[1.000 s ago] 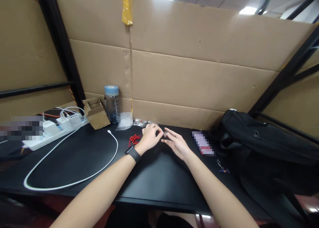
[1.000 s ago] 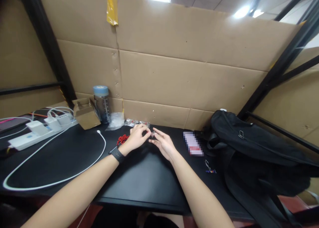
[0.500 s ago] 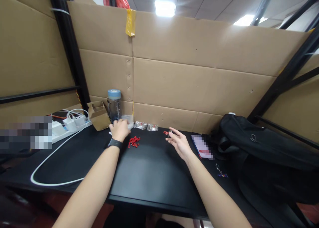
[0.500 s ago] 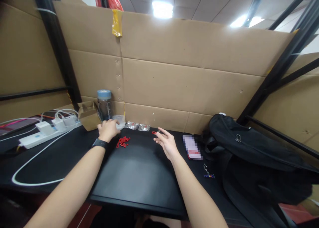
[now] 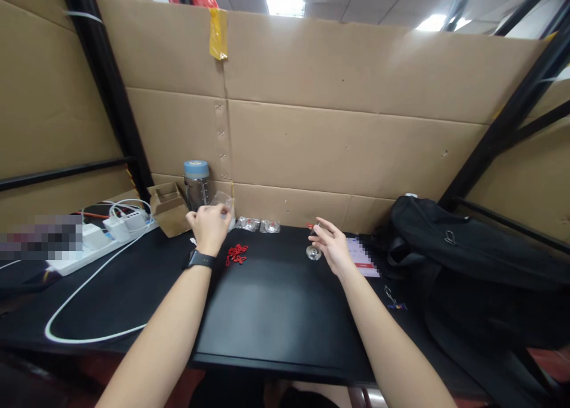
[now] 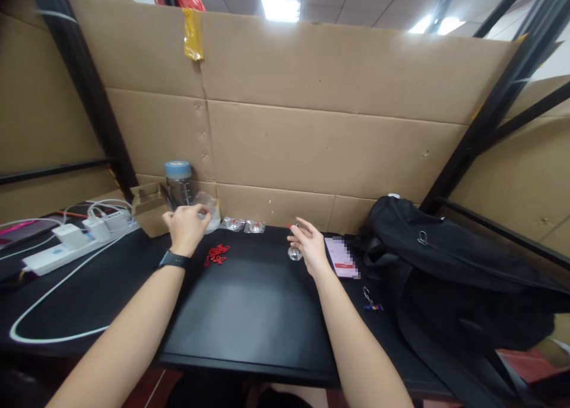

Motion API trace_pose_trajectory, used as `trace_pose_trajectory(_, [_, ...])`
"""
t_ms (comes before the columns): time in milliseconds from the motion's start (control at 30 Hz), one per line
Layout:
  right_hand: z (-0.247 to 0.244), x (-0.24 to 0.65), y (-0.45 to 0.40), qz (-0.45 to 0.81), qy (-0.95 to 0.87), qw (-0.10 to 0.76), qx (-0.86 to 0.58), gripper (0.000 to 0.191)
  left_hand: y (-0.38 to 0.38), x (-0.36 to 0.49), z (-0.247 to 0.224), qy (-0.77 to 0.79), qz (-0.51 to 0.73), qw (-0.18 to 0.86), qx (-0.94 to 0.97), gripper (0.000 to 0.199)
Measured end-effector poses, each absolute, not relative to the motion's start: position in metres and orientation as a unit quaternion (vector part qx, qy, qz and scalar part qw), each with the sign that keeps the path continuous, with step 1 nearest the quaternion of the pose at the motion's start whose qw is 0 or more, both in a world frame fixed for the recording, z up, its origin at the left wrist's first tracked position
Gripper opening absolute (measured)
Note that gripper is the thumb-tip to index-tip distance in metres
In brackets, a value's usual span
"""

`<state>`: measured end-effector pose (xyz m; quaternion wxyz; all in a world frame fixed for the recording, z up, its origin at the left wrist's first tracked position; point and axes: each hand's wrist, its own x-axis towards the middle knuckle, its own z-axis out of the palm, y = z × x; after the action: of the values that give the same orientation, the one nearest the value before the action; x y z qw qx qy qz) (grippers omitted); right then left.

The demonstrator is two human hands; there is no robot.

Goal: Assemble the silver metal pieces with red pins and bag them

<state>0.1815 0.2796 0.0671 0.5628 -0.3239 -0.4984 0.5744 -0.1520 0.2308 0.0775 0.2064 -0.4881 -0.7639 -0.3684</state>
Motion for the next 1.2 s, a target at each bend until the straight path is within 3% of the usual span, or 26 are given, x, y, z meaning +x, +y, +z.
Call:
trace_pose_trajectory(233, [0.064,0.195,0.292,0.445,-0.616,0.539,-0.362,0.058,0.243,-0.083,0.055,-0.539,-0.221,0.058,-0.811,0.018])
trace_pose_trajectory(567, [0.061,0.197,0.283,0.215,-0.847,0.326,-0.361,0.041,0.233,-0.067,0.040,-0.466,-0.120,-0.078,-0.873,0.039])
trace_pose_trajectory(667, [0.068,0.195,0.274,0.208,-0.868,0.258,-0.368,0.044,0.232,-0.061,0.041,-0.426,-0.124,-0.106,-0.890,0.042])
trace_pose_trajectory(800, [0.074,0.195,0.266,0.219,-0.884,0.175,-0.375,0.030,0.232,-0.050,0.039,-0.399,-0.157,-0.122,-0.895,0.041])
trace_pose_trajectory(933, [0.071,0.195,0.267,0.201,-0.889,0.158,-0.381,0.023,0.231,-0.046,0.037,-0.415,-0.155,-0.102,-0.891,0.040])
trace_pose_trajectory(1200, [0.057,0.190,0.273,0.202,-0.874,0.183,-0.403,0.026,0.229,-0.055,0.038,-0.477,-0.080,-0.087,-0.871,0.041])
